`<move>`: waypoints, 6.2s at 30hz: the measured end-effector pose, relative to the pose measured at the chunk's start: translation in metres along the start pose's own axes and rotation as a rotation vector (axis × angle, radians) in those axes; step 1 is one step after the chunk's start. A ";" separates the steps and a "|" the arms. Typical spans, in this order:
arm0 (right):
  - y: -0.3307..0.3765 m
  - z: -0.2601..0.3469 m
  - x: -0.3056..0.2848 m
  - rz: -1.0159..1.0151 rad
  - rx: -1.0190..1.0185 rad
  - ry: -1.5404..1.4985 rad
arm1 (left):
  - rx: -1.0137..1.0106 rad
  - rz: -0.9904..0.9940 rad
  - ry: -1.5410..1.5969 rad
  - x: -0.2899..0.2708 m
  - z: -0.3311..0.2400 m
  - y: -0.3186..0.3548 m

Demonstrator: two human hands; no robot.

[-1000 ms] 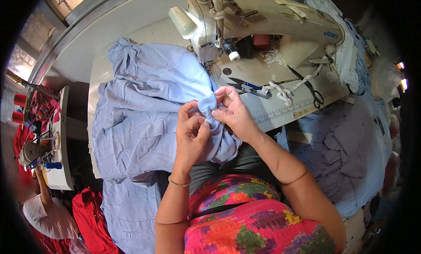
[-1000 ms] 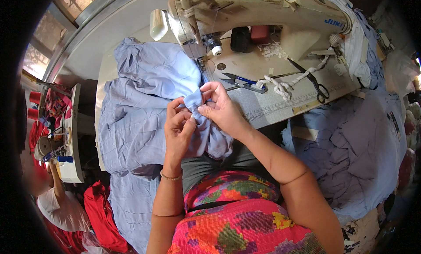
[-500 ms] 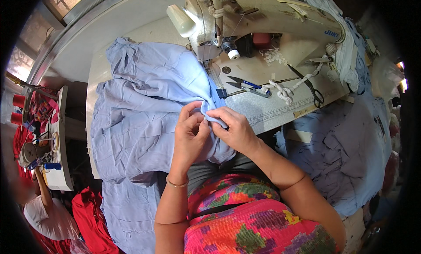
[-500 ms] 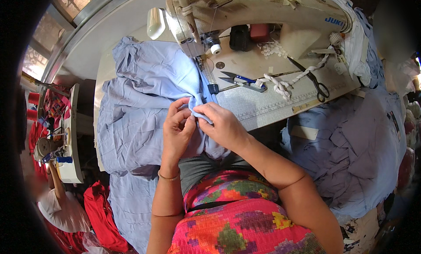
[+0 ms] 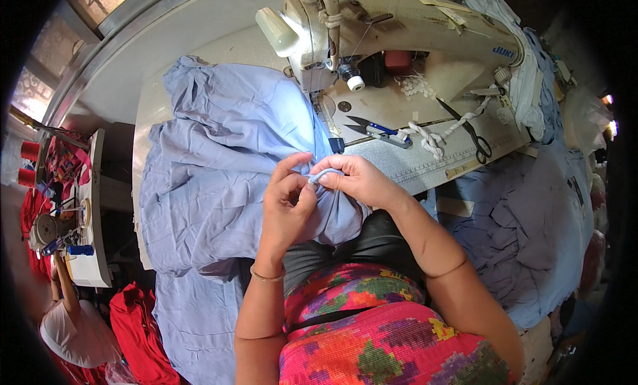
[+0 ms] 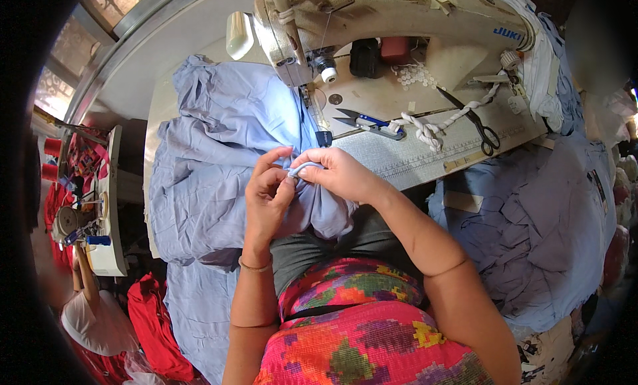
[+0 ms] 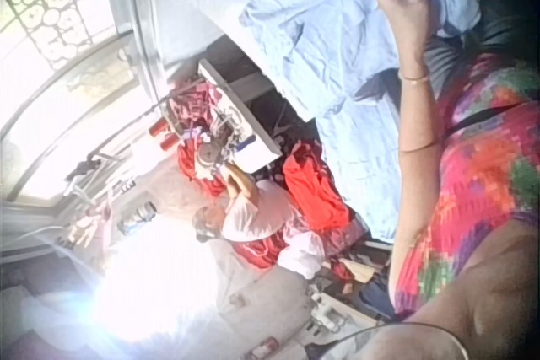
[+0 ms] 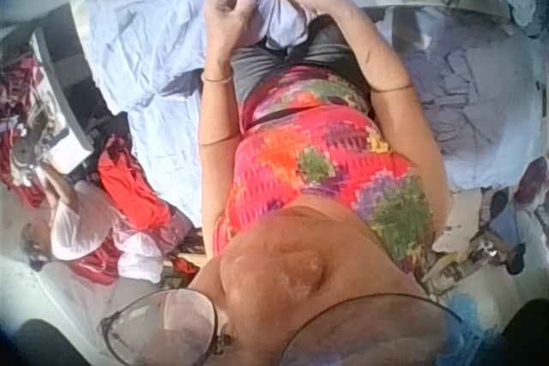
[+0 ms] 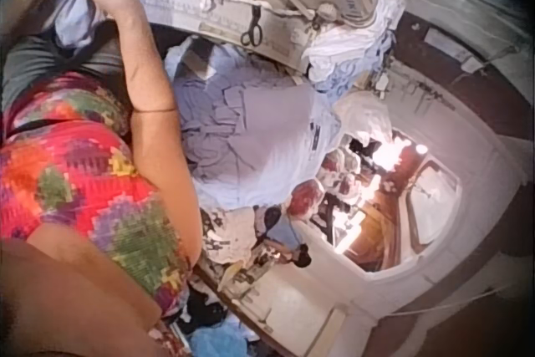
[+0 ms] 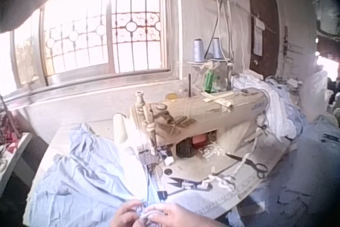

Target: The person uses a sewing machine to stitch a blue garment, then uses snips to trim excess threads around a buttonhole on the cuff.

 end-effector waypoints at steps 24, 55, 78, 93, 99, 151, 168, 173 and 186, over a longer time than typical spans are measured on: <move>0.008 0.046 -0.039 -0.400 -0.152 0.736 | -0.156 -0.088 0.312 -0.003 0.018 -0.002; 0.041 0.061 -0.003 -0.437 -0.197 1.083 | 0.025 -0.037 -0.024 0.005 0.001 0.001; 0.039 0.051 0.004 -0.467 -0.231 1.037 | 0.216 -0.083 -0.220 0.007 -0.009 0.002; 0.035 0.049 0.014 -0.451 -0.246 1.254 | 0.230 -0.111 -0.314 0.009 -0.015 0.001; 0.033 0.044 0.014 -0.382 -0.221 1.387 | 0.271 -0.078 -0.406 0.015 -0.019 0.001; 0.002 0.015 -0.016 -0.319 -0.012 0.083 | -0.122 0.023 0.054 -0.002 0.016 -0.007; 0.036 0.067 0.003 -0.439 -0.179 1.263 | -0.055 -0.023 0.008 -0.002 0.014 -0.005; 0.038 0.071 0.005 -0.449 -0.219 1.299 | 0.007 -0.031 -0.054 0.000 0.008 -0.005; 0.035 0.067 0.006 -0.437 -0.254 1.313 | 0.091 -0.020 -0.179 0.004 -0.002 -0.005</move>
Point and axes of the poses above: each hand's wrist, its own y-axis away from the middle knuckle, its own x-axis out of the palm, z = x × y, the point moved 9 cm from there along -y, towards the middle knuckle, and after that the axes turned 9 degrees about y, right-handed, at the moved point
